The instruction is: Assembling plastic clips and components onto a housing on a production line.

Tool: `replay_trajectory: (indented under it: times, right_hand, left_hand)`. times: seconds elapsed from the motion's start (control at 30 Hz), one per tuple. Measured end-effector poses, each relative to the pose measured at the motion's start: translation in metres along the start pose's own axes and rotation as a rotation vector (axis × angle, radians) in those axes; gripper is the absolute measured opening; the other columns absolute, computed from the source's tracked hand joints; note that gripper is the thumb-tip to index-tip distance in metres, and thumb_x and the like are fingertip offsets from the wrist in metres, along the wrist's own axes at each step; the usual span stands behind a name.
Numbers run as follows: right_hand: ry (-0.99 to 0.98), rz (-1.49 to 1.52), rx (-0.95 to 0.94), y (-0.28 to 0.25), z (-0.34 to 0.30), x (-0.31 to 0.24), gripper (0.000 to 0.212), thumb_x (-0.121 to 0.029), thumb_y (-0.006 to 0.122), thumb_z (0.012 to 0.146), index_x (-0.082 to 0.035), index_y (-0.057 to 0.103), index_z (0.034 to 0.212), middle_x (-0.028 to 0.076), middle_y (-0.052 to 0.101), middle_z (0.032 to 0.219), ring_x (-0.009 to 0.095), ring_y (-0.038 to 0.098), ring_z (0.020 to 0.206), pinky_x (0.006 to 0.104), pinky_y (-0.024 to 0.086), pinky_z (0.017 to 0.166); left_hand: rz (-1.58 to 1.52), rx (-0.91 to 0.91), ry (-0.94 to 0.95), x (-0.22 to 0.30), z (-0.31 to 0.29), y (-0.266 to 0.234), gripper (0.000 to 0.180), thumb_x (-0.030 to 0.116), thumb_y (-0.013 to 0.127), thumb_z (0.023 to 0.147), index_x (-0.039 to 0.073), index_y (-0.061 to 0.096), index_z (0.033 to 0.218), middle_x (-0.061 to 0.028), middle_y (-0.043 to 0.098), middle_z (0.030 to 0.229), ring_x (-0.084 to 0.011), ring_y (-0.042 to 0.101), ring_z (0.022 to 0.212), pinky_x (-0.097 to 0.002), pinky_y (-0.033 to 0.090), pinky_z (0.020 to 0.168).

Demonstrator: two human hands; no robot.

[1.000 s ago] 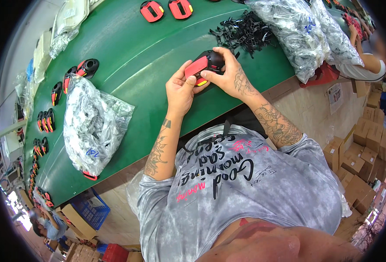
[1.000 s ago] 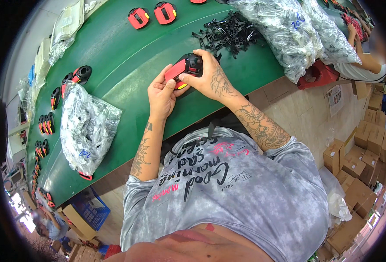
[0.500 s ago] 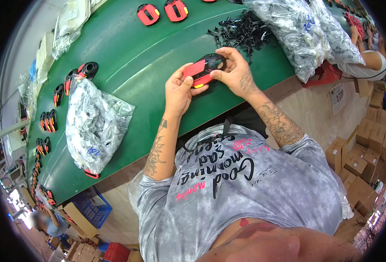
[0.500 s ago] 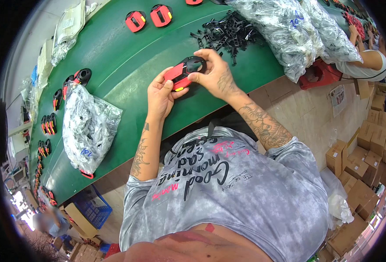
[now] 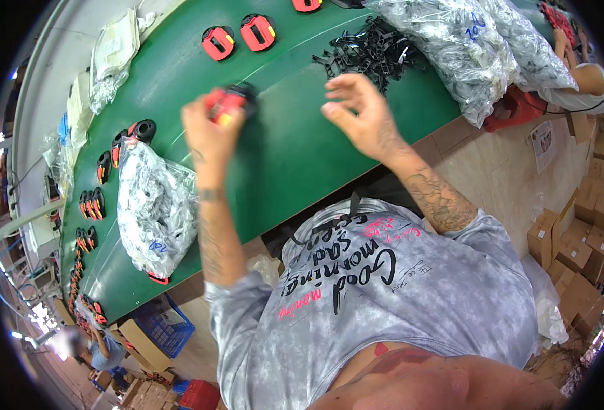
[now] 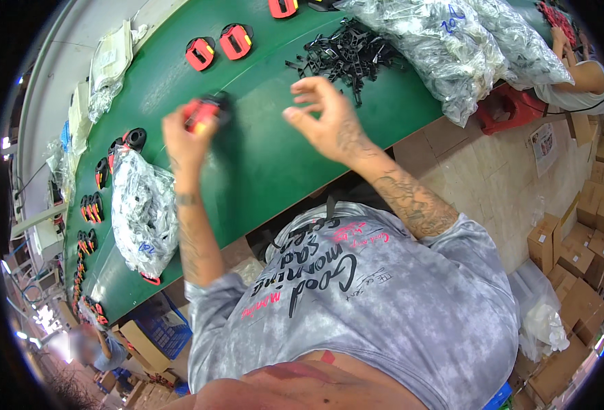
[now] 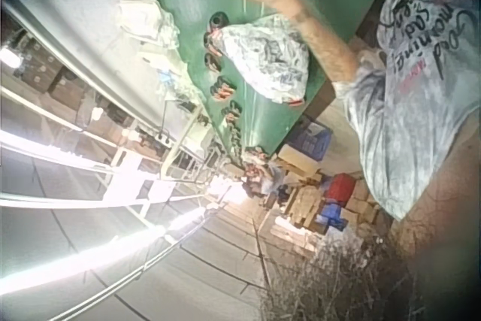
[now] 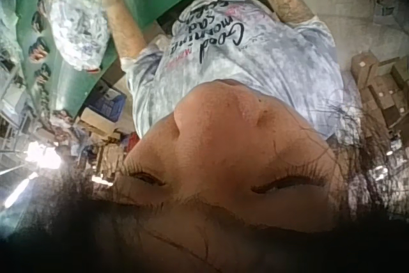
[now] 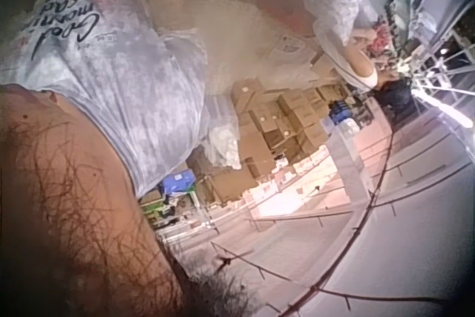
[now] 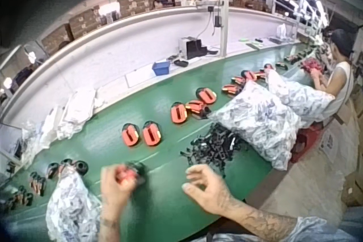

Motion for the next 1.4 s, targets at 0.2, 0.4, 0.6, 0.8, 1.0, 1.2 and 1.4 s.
replay_trajectory:
  times: [0.2,0.4,0.6,0.8,1.0,1.2,1.4]
  right_hand:
    - [0.111,-0.559,-0.041,-0.068,-0.007,-0.004,0.033,-0.021,0.071,0.095,-0.003,0.066,0.122,0.013,0.072,0.101,0.026,0.07,0.087,0.0359,0.057,0.082]
    - [-0.015,-0.894,0.025,-0.031,0.006,0.012,0.043,-0.037,0.075,0.093,-0.004,0.066,0.12,0.018,0.071,0.094,0.036,0.07,0.088,0.0448,0.055,0.079]
    - [0.059,-0.847,-0.07,-0.033,0.013,0.027,0.026,-0.026,0.073,0.093,-0.003,0.067,0.103,0.02,0.071,0.085,0.038,0.071,0.079,0.0456,0.056,0.076]
    - [0.408,0.021,0.003,-0.059,0.008,0.045,0.019,-0.023,0.077,0.095,-0.005,0.072,0.097,-0.001,0.067,0.087,0.007,0.063,0.073,0.0241,0.057,0.059]
    - [0.383,0.213,0.012,-0.054,0.032,0.052,0.017,-0.017,0.079,0.094,-0.002,0.074,0.101,-0.002,0.066,0.084,0.003,0.052,0.064,0.0182,0.042,0.054]
    - [0.27,0.29,-0.222,0.043,-0.002,0.017,0.014,-0.013,0.068,0.102,-0.001,0.065,0.105,0.012,0.074,0.096,0.013,0.069,0.076,0.0225,0.051,0.053]
    - [-0.085,-0.468,-0.067,0.054,0.002,-0.009,0.02,-0.018,0.073,0.095,0.002,0.067,0.094,0.01,0.066,0.087,0.015,0.061,0.068,0.03,0.049,0.064]
  left_hand:
    - [0.611,-0.018,-0.201,-0.066,0.114,0.006,0.069,0.058,0.073,0.085,-0.004,0.069,0.116,-0.026,0.065,0.122,-0.0447,0.061,0.116,-0.0519,0.053,0.096]
    - [0.365,-0.08,-0.578,-0.087,0.162,0.101,0.083,0.057,0.074,0.081,-0.01,0.062,0.128,-0.0284,0.062,0.13,-0.0413,0.06,0.125,-0.0482,0.052,0.105]
    - [0.105,-0.248,-0.654,-0.115,0.125,0.074,0.078,0.057,0.08,0.073,-0.005,0.07,0.119,-0.0212,0.071,0.117,-0.035,0.068,0.112,-0.0478,0.056,0.098]
    - [-1.361,-0.404,-0.561,0.021,-0.034,0.059,0.078,0.0,0.076,0.085,0.0,0.042,0.155,-0.0094,0.063,0.115,-0.0182,0.068,0.088,-0.0343,0.062,0.068]
    - [-1.687,-0.259,-0.751,0.022,-0.109,0.097,0.076,-0.012,0.072,0.087,-0.005,0.037,0.154,-0.0149,0.059,0.128,-0.0248,0.068,0.109,-0.0472,0.064,0.097]
    - [-1.707,-0.354,-0.613,0.039,-0.101,0.105,0.065,-0.013,0.059,0.092,-0.008,0.036,0.153,-0.0244,0.056,0.143,-0.0347,0.066,0.123,-0.0522,0.06,0.102]
    - [-1.788,-0.365,-0.551,0.037,-0.1,0.105,0.068,-0.013,0.062,0.089,-0.011,0.036,0.152,-0.0265,0.055,0.143,-0.0365,0.065,0.124,-0.0503,0.059,0.104]
Point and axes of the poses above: each hand's wrist, its own z-axis towards the middle knuckle, its own y-axis out of the palm, x = y × z, the point moved 10 cm from there along z, towards the middle knuckle
